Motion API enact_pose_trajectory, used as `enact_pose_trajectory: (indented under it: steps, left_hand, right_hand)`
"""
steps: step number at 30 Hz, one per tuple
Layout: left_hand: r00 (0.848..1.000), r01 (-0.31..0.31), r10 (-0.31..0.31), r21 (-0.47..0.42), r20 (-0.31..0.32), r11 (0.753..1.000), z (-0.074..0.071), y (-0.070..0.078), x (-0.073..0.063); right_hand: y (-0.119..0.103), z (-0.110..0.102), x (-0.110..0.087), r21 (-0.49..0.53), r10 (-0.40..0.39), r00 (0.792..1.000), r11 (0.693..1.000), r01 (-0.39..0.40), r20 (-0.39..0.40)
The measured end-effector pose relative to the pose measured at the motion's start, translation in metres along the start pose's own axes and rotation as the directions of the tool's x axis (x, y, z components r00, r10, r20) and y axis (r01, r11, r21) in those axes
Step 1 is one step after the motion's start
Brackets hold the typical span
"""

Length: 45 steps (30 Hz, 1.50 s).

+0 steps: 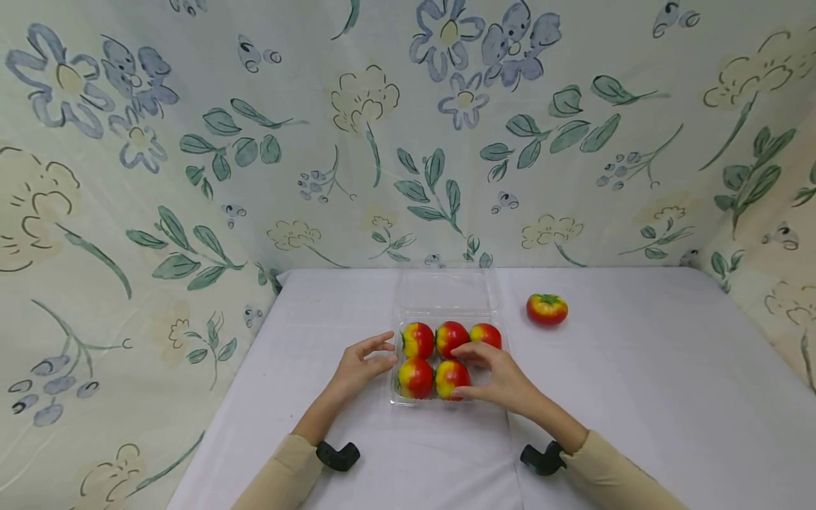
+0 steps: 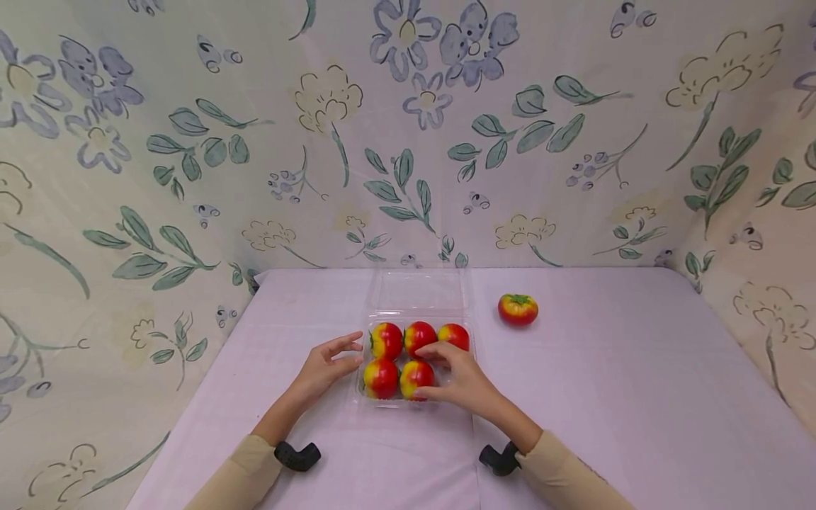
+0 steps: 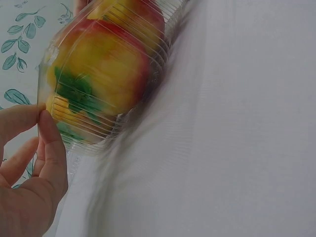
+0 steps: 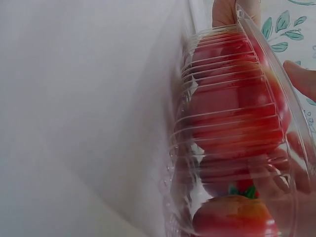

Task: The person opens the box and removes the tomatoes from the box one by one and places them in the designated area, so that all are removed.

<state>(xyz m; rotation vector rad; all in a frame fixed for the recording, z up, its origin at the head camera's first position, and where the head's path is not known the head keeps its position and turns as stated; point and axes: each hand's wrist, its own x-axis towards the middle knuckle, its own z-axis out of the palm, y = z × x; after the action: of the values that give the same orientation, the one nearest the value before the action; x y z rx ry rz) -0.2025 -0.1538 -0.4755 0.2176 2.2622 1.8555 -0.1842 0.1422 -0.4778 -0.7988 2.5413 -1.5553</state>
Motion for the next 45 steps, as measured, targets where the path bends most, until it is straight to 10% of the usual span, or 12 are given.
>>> enact_pose_trajectory:
  steps: [45]
  left_hand:
    - [1.0,-0.009,0.009,0.018,-0.002,1.0,0.0,-0.001,0.0]
  right_hand:
    - [-0.003,-0.006,0.004,-0.189,0.003,0.996,0.982,0.015,0.094]
